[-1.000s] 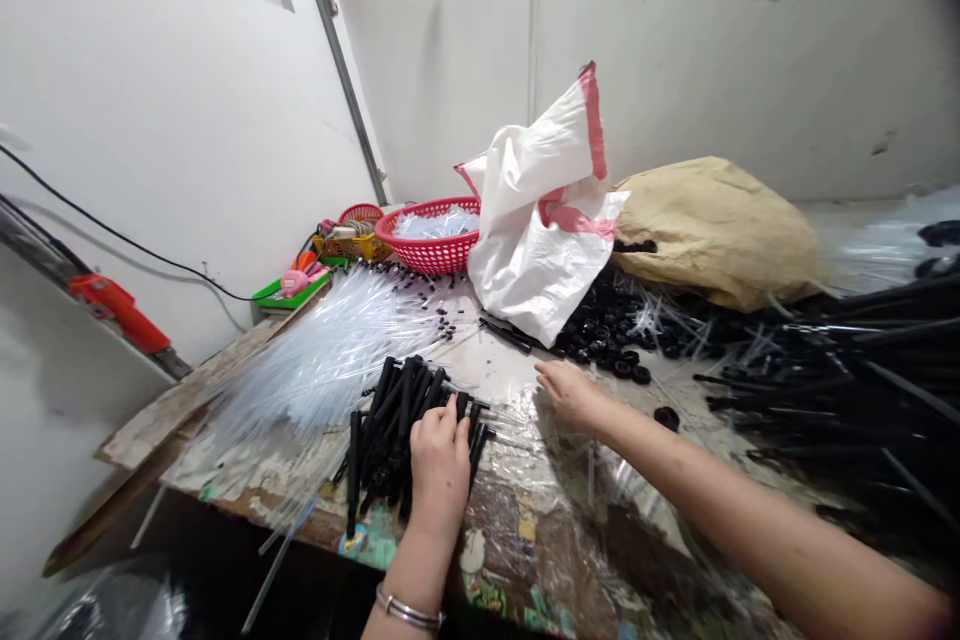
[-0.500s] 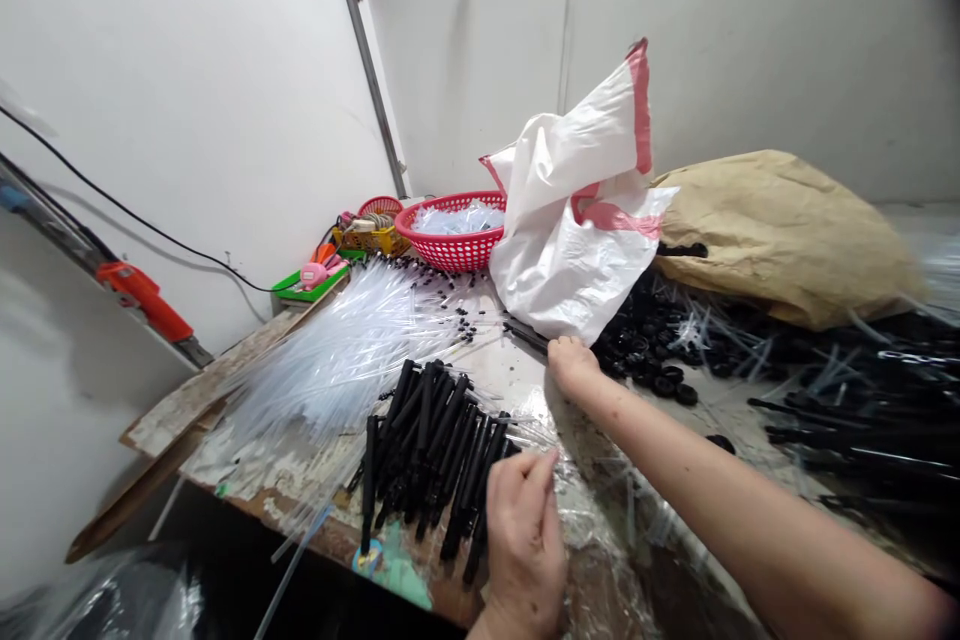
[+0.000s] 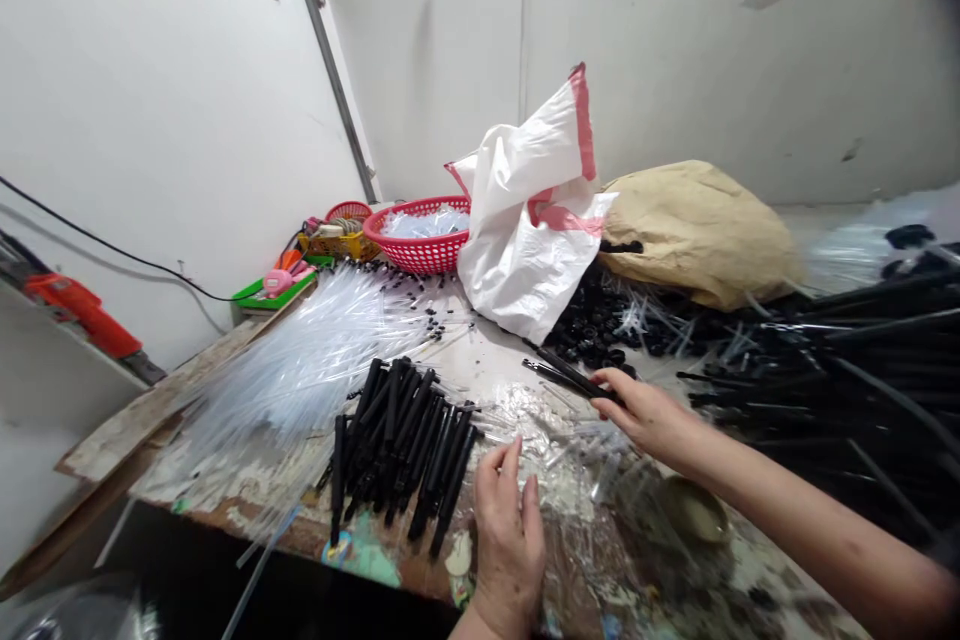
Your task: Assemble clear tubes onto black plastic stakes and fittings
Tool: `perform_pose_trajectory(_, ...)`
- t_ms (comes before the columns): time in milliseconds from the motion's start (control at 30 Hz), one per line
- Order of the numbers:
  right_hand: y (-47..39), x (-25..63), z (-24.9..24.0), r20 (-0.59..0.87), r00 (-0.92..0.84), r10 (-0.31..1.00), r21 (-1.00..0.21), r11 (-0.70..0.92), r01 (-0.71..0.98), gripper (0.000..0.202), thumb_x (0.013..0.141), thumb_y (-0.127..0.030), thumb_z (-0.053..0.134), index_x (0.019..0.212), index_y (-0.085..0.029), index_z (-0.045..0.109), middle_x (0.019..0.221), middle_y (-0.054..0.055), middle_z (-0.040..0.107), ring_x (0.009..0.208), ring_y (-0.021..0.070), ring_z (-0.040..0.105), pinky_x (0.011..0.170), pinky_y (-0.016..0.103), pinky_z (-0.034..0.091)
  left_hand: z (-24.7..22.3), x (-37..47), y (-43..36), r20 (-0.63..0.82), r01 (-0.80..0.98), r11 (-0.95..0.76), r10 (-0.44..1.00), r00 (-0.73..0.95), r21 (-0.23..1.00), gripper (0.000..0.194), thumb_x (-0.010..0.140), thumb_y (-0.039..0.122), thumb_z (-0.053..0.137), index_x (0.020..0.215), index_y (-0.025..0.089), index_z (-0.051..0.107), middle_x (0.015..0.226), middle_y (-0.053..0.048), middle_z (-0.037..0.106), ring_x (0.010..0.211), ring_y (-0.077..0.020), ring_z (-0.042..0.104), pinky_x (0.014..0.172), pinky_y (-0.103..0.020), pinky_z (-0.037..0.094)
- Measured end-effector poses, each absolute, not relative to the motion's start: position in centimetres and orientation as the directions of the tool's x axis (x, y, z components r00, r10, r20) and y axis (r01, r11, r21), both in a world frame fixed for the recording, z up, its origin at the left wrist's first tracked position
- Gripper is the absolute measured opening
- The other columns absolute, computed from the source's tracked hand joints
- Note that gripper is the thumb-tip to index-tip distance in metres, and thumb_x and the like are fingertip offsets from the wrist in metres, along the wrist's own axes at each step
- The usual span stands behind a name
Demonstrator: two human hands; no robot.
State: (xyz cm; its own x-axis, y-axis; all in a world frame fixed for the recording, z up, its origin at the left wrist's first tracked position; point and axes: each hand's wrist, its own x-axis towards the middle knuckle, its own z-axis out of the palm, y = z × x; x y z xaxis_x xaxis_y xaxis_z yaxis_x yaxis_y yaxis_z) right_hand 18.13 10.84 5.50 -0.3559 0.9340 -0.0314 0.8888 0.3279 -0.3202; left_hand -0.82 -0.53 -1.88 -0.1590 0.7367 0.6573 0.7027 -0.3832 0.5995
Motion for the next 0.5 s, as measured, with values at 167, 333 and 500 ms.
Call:
perform_pose_trajectory(167,3.8,19.3,7.1,-0.121,-0.443,0.888,-0.633,0.274,0.724,0.022,0.086,-0.036,0.038,0.088,-0.02,0.053,0.071,0.001,0.059,0.066,0.015,0.053,0.059,0.025,0.038,-1.5,-0.4,-0.9,0.713,0.743,-0.498,0.7,0.04,0.448,0.057,0.082,0.012,0.052,0.135,0.019,0.033,0.127,-0.017,0.041,0.12,-0.0284,0.041,0.095,-0.047,0.041)
perform_pose_trajectory(333,1.4,18.4,8.0,-0.222,-0.504,0.835,-0.784,0.154,0.601,0.023,0.086,-0.036,0.04,0.078,-0.019,0.053,0.063,-0.002,0.055,0.059,0.0118,0.049,0.054,0.022,0.036,-1.6,-0.7,-0.8,0.675,0.604,-0.69,0.667,0.315,0.399,0.045,0.086,0.013,0.047,0.13,0.024,0.043,0.097,-0.009,0.063,0.094,-0.0201,0.059,0.08,-0.036,0.051)
perform_pose_trajectory(500,7.1,16.7,5.9,-0.096,-0.341,0.935,-0.722,0.17,0.671,0.032,0.091,-0.033,0.03,0.089,-0.017,0.058,0.085,0.003,0.062,0.077,0.0141,0.056,0.069,0.024,0.042,-2.2,-0.7,-1.0,0.607,0.544,-0.509,0.794,-0.002,0.667,0.036,0.089,0.02,0.043,0.125,0.019,0.048,0.097,-0.012,0.063,0.072,-0.0164,0.062,0.069,-0.032,0.054)
